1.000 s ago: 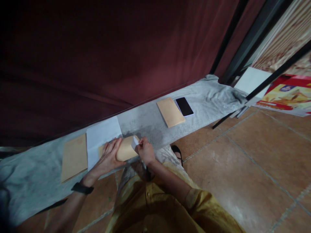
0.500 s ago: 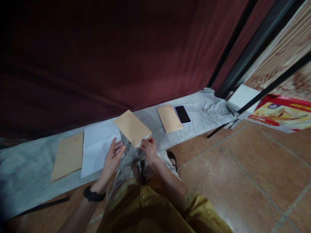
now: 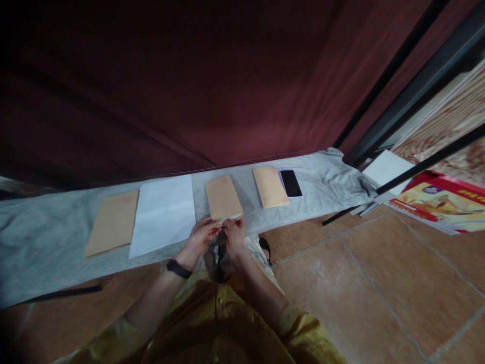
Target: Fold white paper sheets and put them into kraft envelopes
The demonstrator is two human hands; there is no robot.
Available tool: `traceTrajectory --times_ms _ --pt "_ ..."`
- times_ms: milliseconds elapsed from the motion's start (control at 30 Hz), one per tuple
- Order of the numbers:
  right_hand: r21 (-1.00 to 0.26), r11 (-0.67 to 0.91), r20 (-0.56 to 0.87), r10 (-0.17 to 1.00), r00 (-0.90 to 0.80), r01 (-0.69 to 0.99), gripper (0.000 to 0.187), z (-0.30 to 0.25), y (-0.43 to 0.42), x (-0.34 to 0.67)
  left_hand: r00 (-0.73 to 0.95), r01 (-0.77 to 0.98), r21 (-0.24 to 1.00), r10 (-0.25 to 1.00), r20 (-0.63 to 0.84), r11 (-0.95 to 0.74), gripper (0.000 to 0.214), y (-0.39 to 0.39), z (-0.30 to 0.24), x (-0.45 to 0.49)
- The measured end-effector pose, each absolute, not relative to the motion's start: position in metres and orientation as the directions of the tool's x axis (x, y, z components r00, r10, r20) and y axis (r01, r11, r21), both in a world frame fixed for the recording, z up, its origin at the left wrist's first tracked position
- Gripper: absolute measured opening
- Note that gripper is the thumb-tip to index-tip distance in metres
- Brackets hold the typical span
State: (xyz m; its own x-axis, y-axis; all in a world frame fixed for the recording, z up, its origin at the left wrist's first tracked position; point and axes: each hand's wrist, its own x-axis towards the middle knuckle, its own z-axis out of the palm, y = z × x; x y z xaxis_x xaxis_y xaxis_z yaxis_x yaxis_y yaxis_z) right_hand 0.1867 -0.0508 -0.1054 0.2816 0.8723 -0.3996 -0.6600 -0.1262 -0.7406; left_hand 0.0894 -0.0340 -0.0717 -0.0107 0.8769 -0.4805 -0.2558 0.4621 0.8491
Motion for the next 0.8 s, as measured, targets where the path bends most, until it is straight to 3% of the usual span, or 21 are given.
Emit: traceTrajectory --times_ms 167,300,367,433,500,633,800 --pt "-0.796 -0.201 -0.383 0.898 0.217 -0.571 0.026 -0.115 -0.059 0.209 -0.072 -0.191 0.864 0.871 -0.487 0.467 0.030 -0.027 -0.076 0.079" --pt "-0.962 -0.160 -0.240 0.884 0.402 -0.223 0.027 -0.123 -0.069 0.242 -0.109 -0.133 0.877 0.873 -0.476 0.462 0.028 -0.021 -0.083 0.072" --pt "-0.996 -0.069 -0.041 0.919 0.392 0.058 0.031 -0.123 -0.072 0.257 -0.120 -0.104 0.881 0.873 -0.472 0.462 0.028 -0.020 -0.087 0.071" --pt "-0.925 0.087 0.179 0.959 0.221 0.370 0.036 -0.119 -0.072 0.268 -0.126 -0.072 0.884 0.875 -0.468 0.463 0.027 -0.019 -0.091 0.071" --pt "-0.798 0.244 0.286 0.958 -0.011 0.551 0.040 -0.116 -0.069 0.273 -0.126 -0.038 0.887 0.878 -0.462 0.461 0.025 -0.019 -0.093 0.072" --pt "-0.660 0.398 0.264 0.917 -0.299 0.637 0.041 -0.116 -0.062 0.276 -0.131 0.040 0.889 0.885 -0.447 0.456 0.026 -0.020 -0.095 0.073" --pt "-0.601 0.436 0.242 0.898 -0.368 0.670 0.039 -0.122 -0.059 0.278 -0.188 0.153 0.878 0.886 -0.425 0.454 0.045 -0.025 -0.093 0.073"
